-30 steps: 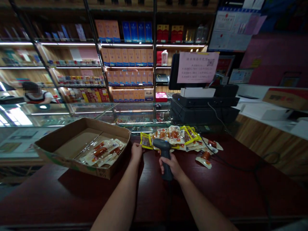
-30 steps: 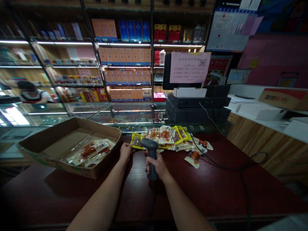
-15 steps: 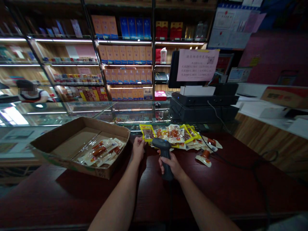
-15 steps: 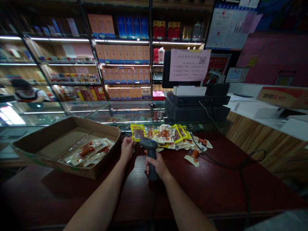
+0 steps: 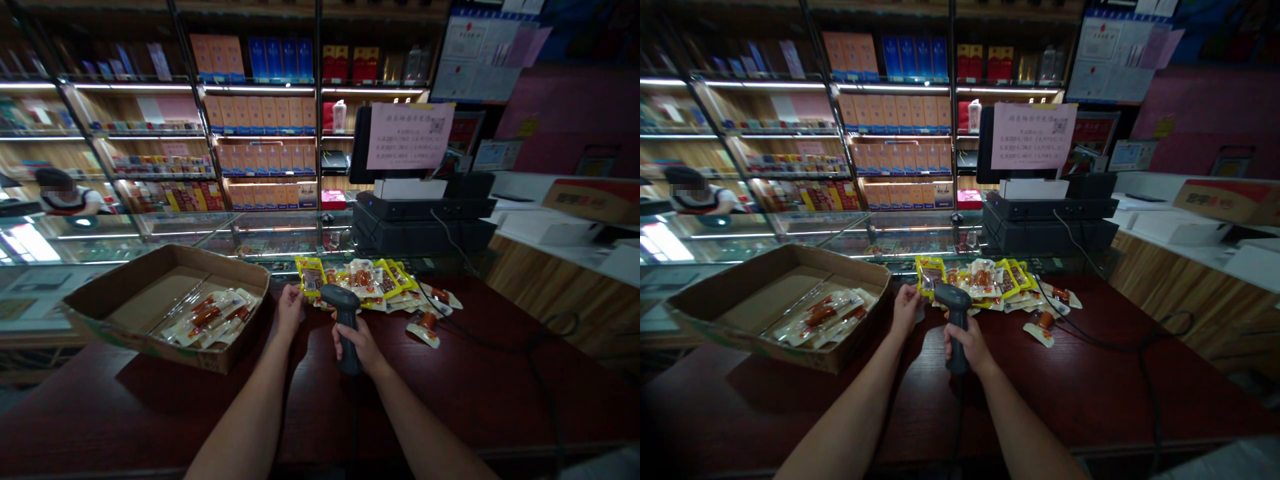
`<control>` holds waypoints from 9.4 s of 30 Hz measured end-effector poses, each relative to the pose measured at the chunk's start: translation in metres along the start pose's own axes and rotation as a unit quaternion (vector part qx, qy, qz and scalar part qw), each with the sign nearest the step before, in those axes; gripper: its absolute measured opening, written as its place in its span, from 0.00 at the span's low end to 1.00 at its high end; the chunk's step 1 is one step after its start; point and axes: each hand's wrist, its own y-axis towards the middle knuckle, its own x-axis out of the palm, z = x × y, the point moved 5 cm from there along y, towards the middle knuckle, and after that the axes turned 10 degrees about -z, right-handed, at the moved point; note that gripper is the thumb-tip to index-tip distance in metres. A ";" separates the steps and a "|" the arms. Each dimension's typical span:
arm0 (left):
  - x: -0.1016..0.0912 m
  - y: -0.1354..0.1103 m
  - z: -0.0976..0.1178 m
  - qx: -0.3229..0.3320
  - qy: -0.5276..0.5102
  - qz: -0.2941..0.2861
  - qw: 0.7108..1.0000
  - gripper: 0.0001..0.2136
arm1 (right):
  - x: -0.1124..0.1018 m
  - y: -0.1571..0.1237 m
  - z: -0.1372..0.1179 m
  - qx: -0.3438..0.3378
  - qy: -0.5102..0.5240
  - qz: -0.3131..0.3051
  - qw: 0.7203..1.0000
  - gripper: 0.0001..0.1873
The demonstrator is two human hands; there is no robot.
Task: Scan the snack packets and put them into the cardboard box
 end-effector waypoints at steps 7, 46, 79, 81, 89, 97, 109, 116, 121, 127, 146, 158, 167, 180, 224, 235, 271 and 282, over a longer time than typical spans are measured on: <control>0.002 -0.001 0.001 -0.004 -0.069 -0.012 0.998 0.14 | 0.003 0.000 -0.003 0.000 0.003 -0.004 1.000 0.21; -0.066 -0.027 0.112 -0.095 0.246 0.016 0.964 0.08 | 0.023 0.000 -0.012 0.017 -0.018 -0.039 0.999 0.20; -0.047 -0.022 -0.026 -0.061 -0.077 0.311 0.945 0.06 | -0.013 -0.006 -0.002 0.030 -0.054 0.016 0.998 0.22; -0.046 -0.022 -0.026 -0.064 -0.095 0.309 0.944 0.06 | -0.014 -0.006 -0.002 0.026 -0.048 0.014 0.998 0.21; -0.018 -0.024 -0.012 -0.123 -0.225 0.181 0.950 0.11 | -0.014 -0.007 -0.002 0.011 -0.030 0.010 0.999 0.21; -0.001 -0.022 -0.008 -0.129 -0.231 0.022 0.964 0.22 | -0.014 -0.007 -0.002 0.000 -0.024 0.008 1.000 0.20; -0.031 -0.032 -0.009 -0.162 -0.053 0.198 0.965 0.14 | -0.016 -0.006 -0.001 0.008 -0.038 0.014 0.999 0.21; -0.008 -0.030 0.000 -0.137 -0.161 0.118 0.970 0.09 | -0.010 -0.007 -0.001 0.018 -0.045 -0.025 0.999 0.22; 0.009 -0.032 -0.005 -0.154 -0.177 0.035 0.971 0.11 | 0.000 -0.008 0.001 0.034 -0.057 -0.072 0.995 0.21; 0.011 -0.035 -0.005 -0.154 -0.175 0.015 0.972 0.13 | 0.003 -0.009 -0.001 0.030 -0.056 -0.069 0.996 0.20; 0.013 -0.035 0.014 -0.156 -0.176 0.046 0.971 0.14 | -0.001 -0.008 0.000 0.024 -0.027 -0.046 0.998 0.22; -0.091 -0.040 0.129 -0.075 -0.090 0.230 0.966 0.06 | 0.056 0.002 -0.013 0.023 0.003 -0.102 0.994 0.21; -0.153 -0.072 0.157 -0.096 0.170 0.308 0.931 0.10 | 0.105 0.009 0.002 0.039 0.013 -0.168 0.985 0.20; -0.035 -0.047 0.092 -0.043 0.153 0.064 0.985 0.11 | 0.025 -0.003 -0.017 -0.026 -0.058 -0.030 0.998 0.16; -0.024 -0.042 0.006 -0.082 -0.153 0.066 0.983 0.18 | -0.022 -0.009 -0.005 0.038 -0.085 0.023 0.995 0.18; -0.024 -0.043 0.009 -0.085 -0.157 0.083 0.980 0.19 | -0.022 -0.009 -0.005 0.031 -0.073 0.029 0.996 0.20; -0.121 -0.092 0.150 0.070 0.505 0.209 0.835 0.13 | 0.061 0.003 -0.011 0.001 -0.039 -0.050 0.998 0.19; -0.104 -0.055 0.131 0.093 0.483 0.219 0.843 0.13 | 0.009 0.001 -0.022 -0.010 -0.020 0.015 1.000 0.18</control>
